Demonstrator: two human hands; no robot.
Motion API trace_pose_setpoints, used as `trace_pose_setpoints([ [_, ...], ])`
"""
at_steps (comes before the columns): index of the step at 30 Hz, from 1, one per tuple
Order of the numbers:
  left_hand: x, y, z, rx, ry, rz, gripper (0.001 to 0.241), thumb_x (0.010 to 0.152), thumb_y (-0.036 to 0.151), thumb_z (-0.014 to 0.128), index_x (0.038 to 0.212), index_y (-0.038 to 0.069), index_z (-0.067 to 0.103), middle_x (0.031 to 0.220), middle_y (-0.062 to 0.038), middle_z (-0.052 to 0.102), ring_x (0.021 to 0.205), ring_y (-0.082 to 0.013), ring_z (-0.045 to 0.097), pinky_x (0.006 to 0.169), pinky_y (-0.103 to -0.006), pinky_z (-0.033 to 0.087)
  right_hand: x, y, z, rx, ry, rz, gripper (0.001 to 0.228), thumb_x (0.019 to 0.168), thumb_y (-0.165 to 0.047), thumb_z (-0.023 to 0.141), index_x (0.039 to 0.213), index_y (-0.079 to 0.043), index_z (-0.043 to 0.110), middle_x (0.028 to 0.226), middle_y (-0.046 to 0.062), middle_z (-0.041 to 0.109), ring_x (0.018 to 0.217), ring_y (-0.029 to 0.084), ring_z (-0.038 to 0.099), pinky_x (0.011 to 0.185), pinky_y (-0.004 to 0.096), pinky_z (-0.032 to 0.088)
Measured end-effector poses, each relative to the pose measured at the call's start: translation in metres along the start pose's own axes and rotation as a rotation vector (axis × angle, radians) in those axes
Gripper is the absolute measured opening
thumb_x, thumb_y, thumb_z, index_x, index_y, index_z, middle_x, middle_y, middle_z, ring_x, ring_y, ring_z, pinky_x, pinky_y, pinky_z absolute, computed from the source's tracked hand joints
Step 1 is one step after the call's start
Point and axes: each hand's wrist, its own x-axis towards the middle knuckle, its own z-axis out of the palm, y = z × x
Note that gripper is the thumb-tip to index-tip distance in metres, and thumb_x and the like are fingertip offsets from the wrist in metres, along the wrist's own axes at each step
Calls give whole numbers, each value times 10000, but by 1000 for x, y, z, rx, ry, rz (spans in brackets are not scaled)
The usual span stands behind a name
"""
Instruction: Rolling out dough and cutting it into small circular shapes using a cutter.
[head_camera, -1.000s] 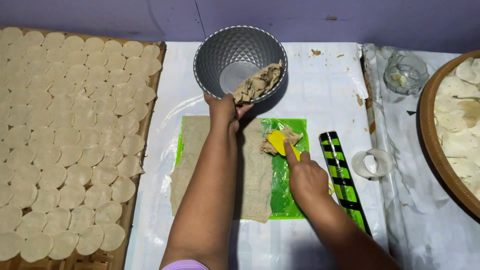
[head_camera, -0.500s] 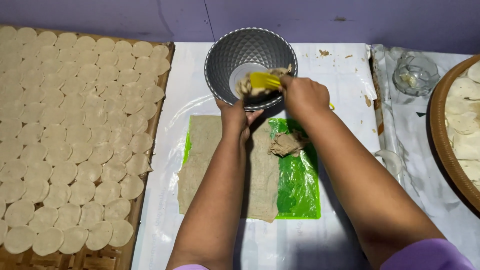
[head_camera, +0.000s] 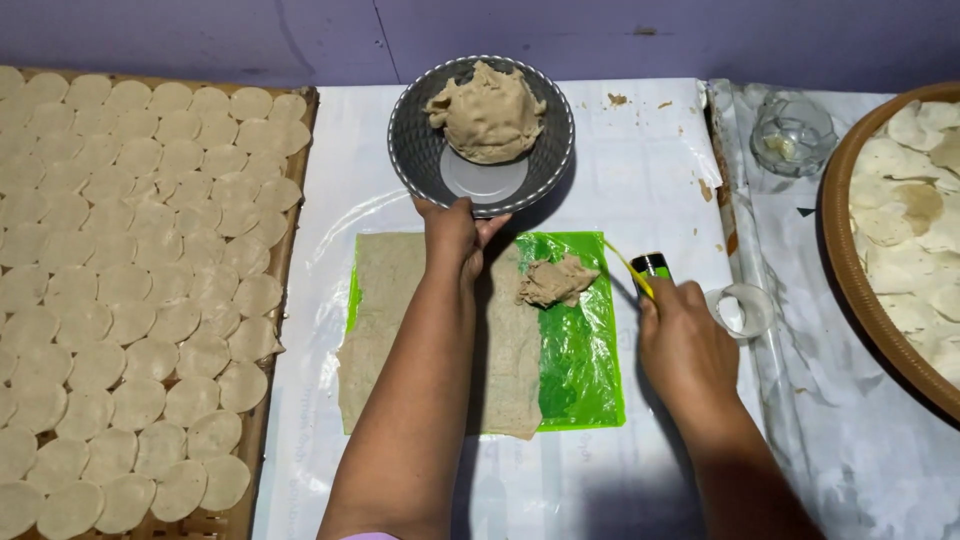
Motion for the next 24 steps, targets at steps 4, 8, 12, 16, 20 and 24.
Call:
trace_pose_setpoints([
  [4, 2, -9, 11, -18, -32, -17, 711, 981, -28, 424, 1524, 235, 47, 1419, -263, 480, 1012, -394, 720, 681, -418, 693, -35, 33, -10, -71, -50, 101, 400, 941, -293, 640, 1325, -182, 633, 1214, 177, 612, 895, 407, 706, 735, 532, 565],
  [8, 11, -17, 19, 13, -69, -9, 760, 1008, 39, 459, 1554, 287, -7, 1441, -269, 467, 988, -377, 710, 695, -405, 670, -48, 62, -1, -168, -199, 190, 634, 874, -455, 691, 1436, -206, 534, 1289, 175, 586, 978, 392, 705, 795, 518, 576],
  [12, 11, -13, 14, 67, -115, 16, 772, 1011, 95, 519, 1582, 287, 35, 1457, -222, 462, 1085, -320, 692, 771, -383, 668, -51, 55, -12, -149, -331, 198, 835, 818, -568, 705, 1518, -198, 441, 1282, 155, 593, 1067, 378, 693, 874, 506, 573],
  [16, -17, -15, -3, 269, -44, 53, 724, 1042, 176, 573, 1600, 178, 112, 1437, -228, 528, 1168, -317, 669, 883, -392, 650, -55, 88, -12, 43, -254, 275, 634, 931, -513, 582, 1471, -190, 501, 1337, 177, 550, 1081, 398, 679, 904, 513, 548],
  [20, -78, -38, -16, 914, -100, 516, 554, 1010, 206, 645, 1506, 52, 452, 1449, -245, 574, 1279, -331, 628, 1051, -414, 550, -61, 157, 9, 40, 85, 409, 484, 1121, -341, 465, 1510, -60, 530, 1345, 255, 523, 1045, 463, 654, 904, 549, 520],
  [24, -117, -46, -3, 1437, -379, 961, 773, 721, 317, 871, 1337, -50, 583, 1339, -259, 605, 1264, -422, 555, 1043, -493, 445, -68, 215, 47, -168, 160, 311, 543, 1020, -263, 583, 1500, -10, 565, 1317, 261, 537, 1196, 433, 583, 995, 465, 511],
])
